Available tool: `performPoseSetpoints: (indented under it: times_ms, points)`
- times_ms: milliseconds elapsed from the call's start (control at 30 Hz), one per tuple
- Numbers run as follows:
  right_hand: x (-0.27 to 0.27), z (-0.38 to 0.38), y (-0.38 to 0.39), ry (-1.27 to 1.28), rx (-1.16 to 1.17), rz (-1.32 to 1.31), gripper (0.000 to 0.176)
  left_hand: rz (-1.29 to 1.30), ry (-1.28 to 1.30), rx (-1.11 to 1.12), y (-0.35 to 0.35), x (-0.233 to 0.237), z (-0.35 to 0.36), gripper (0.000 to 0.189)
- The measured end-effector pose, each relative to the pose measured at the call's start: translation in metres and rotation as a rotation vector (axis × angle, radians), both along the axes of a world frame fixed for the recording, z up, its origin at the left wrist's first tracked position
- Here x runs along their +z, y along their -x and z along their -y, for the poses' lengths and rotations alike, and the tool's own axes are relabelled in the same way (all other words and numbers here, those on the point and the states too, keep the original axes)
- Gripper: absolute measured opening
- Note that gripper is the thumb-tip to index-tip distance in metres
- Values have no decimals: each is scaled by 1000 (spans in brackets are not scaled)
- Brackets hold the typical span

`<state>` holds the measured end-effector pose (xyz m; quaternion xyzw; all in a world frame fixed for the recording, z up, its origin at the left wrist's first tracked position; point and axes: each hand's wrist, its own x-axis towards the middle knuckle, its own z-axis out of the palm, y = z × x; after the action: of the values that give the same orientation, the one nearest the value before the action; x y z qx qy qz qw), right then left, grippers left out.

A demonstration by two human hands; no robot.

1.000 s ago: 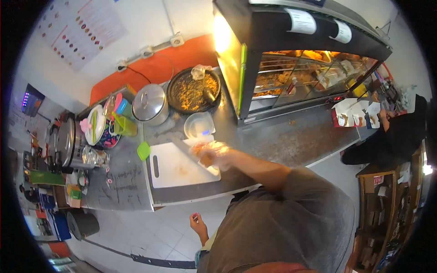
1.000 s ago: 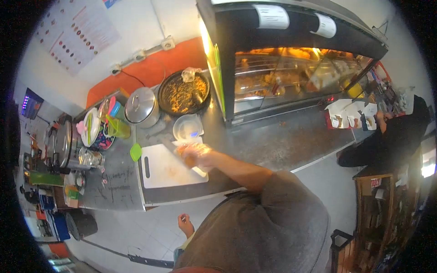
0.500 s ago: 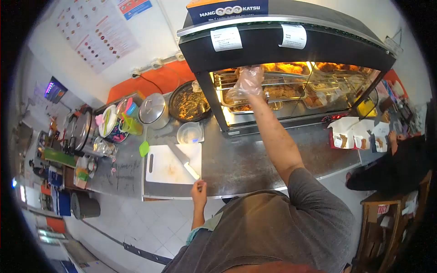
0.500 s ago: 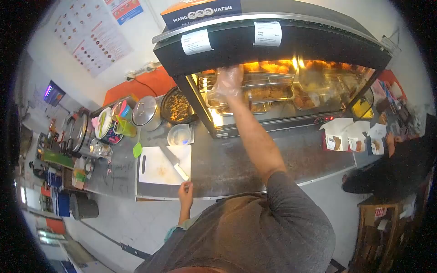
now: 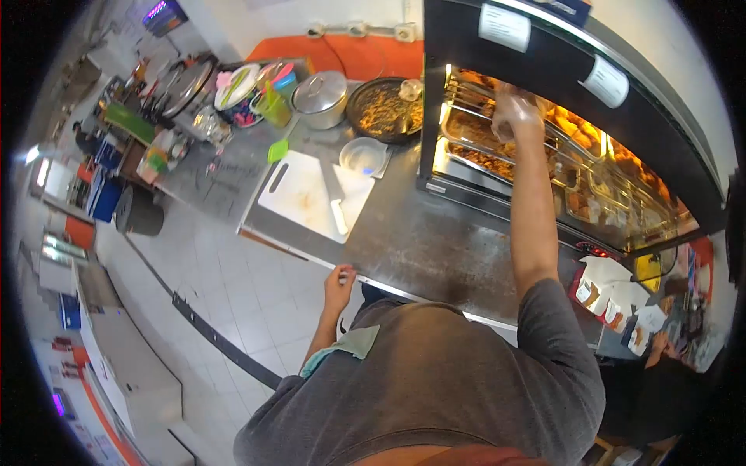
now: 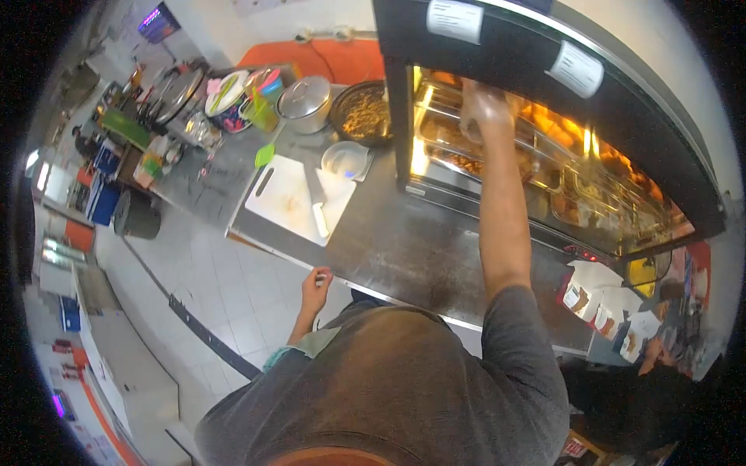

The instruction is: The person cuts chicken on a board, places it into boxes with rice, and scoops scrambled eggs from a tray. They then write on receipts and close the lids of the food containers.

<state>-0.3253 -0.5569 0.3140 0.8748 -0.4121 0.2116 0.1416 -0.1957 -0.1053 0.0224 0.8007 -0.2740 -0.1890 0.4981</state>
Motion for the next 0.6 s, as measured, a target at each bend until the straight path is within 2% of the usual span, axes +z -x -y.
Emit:
performPoseSetpoints:
  times_ms: [67,133,200,267,333,400,467,533,567,600]
  points:
    - [-9,-26,12,52,9,242,16,-26,-12,35,-12,5,-2,20]
    - [-41,-49,38,546,227,599,24,6,-19,65,-32,-9,-14,21]
    - [-79,-82,44,426,-106,1212,31,109,-28,92,-57,-10,-27,21]
    - [-127,-65,71,127,-638,1054,40,203,-80,138,-100,-22,-44,21]
    - [-126,-72,76,26,-575,916,51,186,-79,210,-148,-20,-52,21]
    - [-140,-56,80,-158,-409,1261,52,222,-73,199,-210,-23,-56,24]
    - [-150,-52,74,-114,-458,1212,50,230,-166,181,-268,-15,-47,29]
    - [-133,-75,48,97,-630,734,43,213,-254,145,-340,-41,-28,38]
    - [-135,-75,35,-16,-599,961,41,241,-292,140,-367,-38,-12,43]
    - [-136,-75,21,-14,-595,963,41,269,-330,132,-389,-34,9,48]
